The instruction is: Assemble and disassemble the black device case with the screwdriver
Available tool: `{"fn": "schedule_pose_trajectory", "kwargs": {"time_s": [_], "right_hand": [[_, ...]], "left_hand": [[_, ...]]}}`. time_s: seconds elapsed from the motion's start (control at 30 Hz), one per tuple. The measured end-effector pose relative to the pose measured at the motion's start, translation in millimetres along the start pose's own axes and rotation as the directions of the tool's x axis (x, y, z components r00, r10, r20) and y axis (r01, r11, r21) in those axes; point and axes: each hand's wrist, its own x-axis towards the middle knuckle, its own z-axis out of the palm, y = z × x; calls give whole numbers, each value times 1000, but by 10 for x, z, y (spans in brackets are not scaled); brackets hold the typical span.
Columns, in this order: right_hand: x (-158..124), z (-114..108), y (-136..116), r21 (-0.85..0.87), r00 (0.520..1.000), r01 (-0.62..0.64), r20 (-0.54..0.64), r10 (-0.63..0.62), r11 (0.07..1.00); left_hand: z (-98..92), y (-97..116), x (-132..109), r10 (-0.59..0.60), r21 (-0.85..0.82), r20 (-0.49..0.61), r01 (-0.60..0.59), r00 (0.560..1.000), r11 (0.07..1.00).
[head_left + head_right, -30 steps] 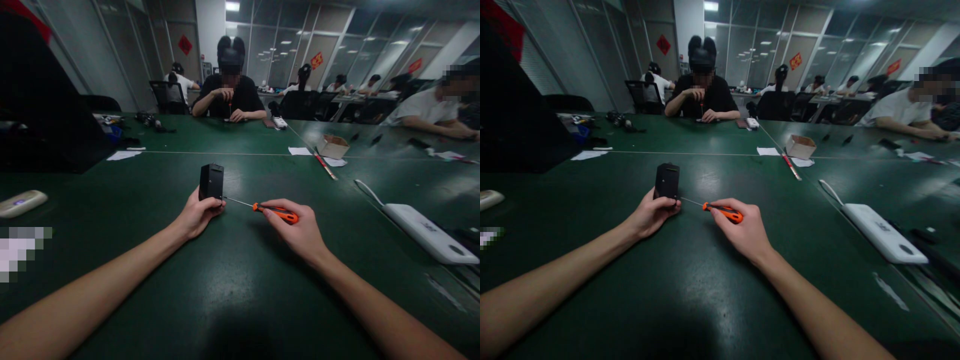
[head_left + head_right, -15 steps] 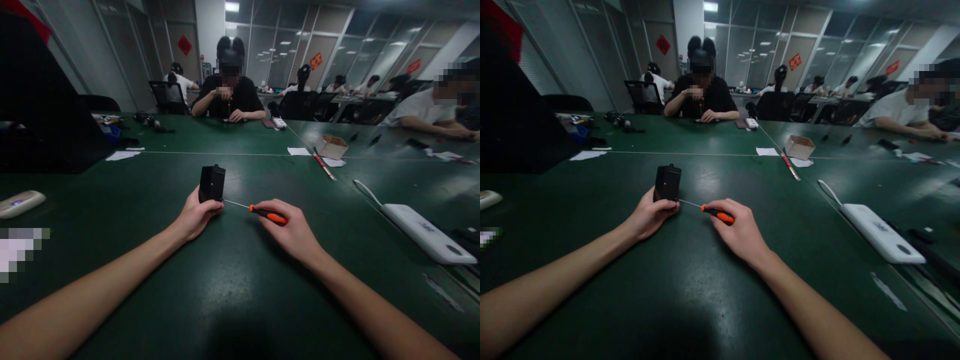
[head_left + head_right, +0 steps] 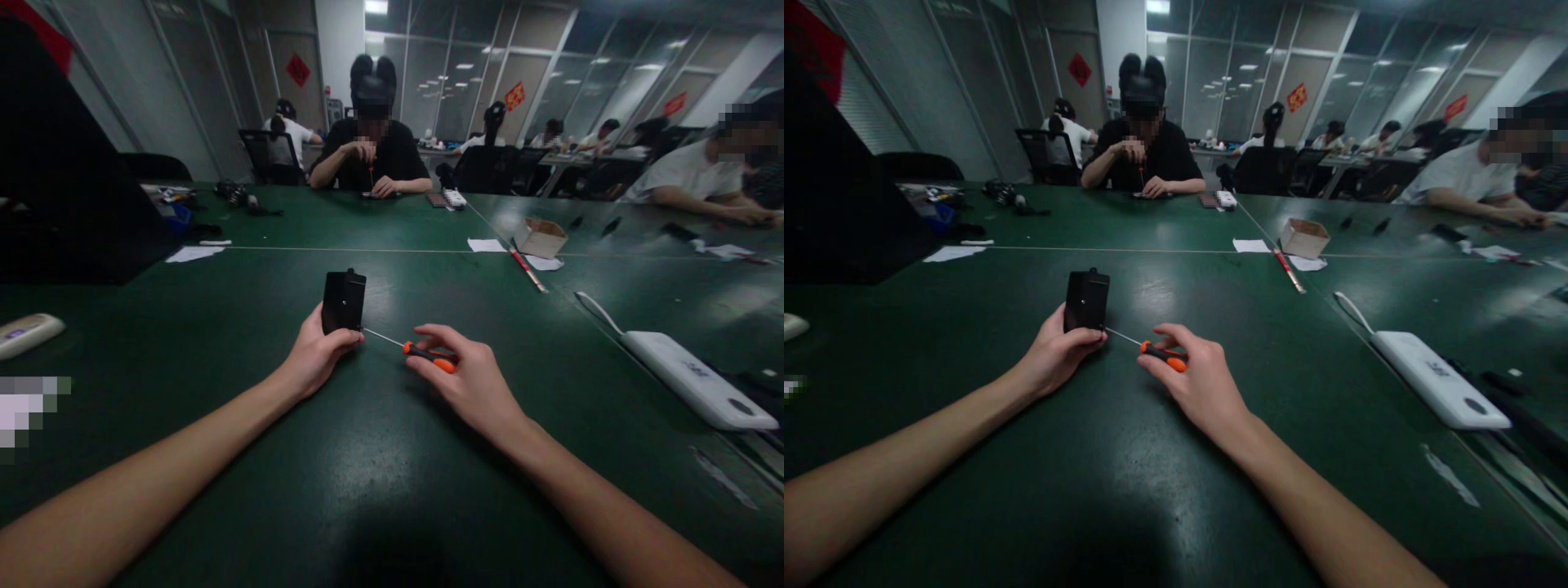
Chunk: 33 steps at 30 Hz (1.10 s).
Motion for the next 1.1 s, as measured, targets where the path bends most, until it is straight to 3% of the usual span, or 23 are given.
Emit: {"fn": "schedule_pose_trajectory", "kwargs": {"time_s": [0.1,0.27,0.5,0.7,0.9,0.97,1.1], "right_hand": [[-9,15,-25,-11,998,-24,60,24,1000],[-18,19,-40,-38,989,131,-60,-134,991],[11,-8,-40,5,997,-78,11,78,997],[8,-22,-30,-113,996,92,-3,-93,989],[6,-4,-48,-110,988,-17,149,33,994],[4,-10,-59,-118,990,26,142,-9,993],[-13,-42,-69,-181,978,208,19,-208,961]], "left_hand": [[4,2,2,-1,10,-1,1,1000,1000],[21,10,-12,33,39,13,-34,999,999],[-6,-28,-13,111,128,37,-115,993,985],[-18,-35,-6,91,118,18,-93,996,989],[-33,-41,-13,106,125,27,-109,994,986],[-25,-27,-26,87,95,27,-89,996,991],[-7,6,-39,47,6,50,-47,998,999]]}}
